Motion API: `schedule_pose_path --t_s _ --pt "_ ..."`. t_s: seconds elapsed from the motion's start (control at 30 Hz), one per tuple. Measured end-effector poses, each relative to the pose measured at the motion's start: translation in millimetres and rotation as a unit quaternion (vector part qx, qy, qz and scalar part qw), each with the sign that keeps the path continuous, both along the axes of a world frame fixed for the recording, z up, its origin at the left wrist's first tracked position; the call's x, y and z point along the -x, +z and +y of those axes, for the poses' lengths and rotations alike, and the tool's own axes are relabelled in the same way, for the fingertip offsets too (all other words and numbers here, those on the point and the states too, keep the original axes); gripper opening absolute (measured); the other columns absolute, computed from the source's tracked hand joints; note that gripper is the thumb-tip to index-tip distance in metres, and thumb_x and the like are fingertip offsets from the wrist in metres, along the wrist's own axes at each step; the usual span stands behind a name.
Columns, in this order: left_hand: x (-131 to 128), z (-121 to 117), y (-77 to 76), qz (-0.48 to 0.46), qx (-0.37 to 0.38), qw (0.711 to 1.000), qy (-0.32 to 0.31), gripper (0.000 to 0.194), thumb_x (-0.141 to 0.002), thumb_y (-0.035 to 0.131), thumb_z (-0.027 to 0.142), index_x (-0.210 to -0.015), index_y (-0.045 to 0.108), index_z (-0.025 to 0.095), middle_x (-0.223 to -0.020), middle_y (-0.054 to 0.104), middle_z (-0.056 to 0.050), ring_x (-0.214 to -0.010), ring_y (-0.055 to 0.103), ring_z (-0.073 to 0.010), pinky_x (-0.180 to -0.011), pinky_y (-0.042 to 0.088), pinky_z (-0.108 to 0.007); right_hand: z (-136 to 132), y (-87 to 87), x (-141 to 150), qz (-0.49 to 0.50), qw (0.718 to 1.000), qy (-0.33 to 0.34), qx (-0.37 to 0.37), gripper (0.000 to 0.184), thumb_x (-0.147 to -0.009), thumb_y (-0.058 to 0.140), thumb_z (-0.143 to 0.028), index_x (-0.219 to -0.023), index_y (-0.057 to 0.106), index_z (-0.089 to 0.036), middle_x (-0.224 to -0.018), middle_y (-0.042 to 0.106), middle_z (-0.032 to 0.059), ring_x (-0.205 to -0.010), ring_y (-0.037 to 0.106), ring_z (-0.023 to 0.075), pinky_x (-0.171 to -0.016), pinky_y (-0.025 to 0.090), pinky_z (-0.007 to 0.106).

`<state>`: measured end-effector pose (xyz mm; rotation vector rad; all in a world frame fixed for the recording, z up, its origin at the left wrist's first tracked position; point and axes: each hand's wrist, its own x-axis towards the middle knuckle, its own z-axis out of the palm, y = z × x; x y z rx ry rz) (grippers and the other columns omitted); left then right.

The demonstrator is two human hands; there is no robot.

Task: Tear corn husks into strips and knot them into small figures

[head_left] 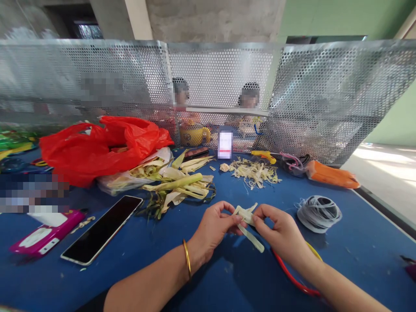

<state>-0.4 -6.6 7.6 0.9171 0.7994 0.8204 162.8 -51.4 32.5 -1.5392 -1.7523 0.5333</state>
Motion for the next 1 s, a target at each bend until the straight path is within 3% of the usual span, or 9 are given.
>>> schedule_pose_path --t_s 0.33,0.53,0.77,1.0 --pt "-1.8 -4.2 5.1 0.051 -0.033 0.998 -0.001 0.031 -0.061 0.077 0.028 -0.073 0.051 0.016 -0.066 0.071 -0.005 -0.054 0.062 -0.0126 -0.060 0.047 -0.024 1.2 -4.5 -2.0 -0.005 1.000 0.015 0.021 0.024 -0.085 0.049 -0.028 -0.064 0.057 -0.020 -0.064 0.061 -0.0005 -0.063 0.052 0.0143 -0.061 0.040 0.025" --pt "-1.0 -8.3 14.3 0.086 0.014 0.996 -0.010 0.028 -0.063 0.075 0.024 -0.079 0.054 0.014 -0.073 0.073 -0.007 -0.053 0.063 -0.0124 -0.058 0.046 -0.023 0.2 -4.5 -2.1 -0.059 0.997 0.043 0.000 0.028 -0.092 0.044 -0.030 -0.071 0.060 -0.021 -0.071 0.065 0.0001 -0.069 0.057 0.0155 -0.066 0.039 0.027" --pt "-0.8 -10.1 15.9 0.089 0.056 0.993 -0.049 0.032 -0.065 0.075 0.028 -0.090 0.064 0.011 -0.083 0.074 -0.009 -0.050 0.061 -0.0097 -0.046 0.039 -0.018 -0.2 -12.1 -0.9 -0.053 0.998 -0.021 0.022 0.016 -0.090 0.049 -0.037 -0.091 0.055 -0.023 -0.069 0.064 -0.0005 -0.066 0.057 0.0176 -0.061 0.040 0.027" --pt "-2.1 -12.7 13.0 0.080 0.027 0.996 -0.030 0.030 -0.064 0.075 0.029 -0.087 0.068 0.012 -0.078 0.073 -0.007 -0.048 0.060 -0.0099 -0.049 0.041 -0.019 -0.6 -14.5 2.4 -0.093 0.995 -0.043 0.007 0.012 -0.088 0.049 -0.034 -0.094 0.052 -0.024 -0.068 0.065 -0.0017 -0.064 0.058 0.0181 -0.059 0.039 0.027"
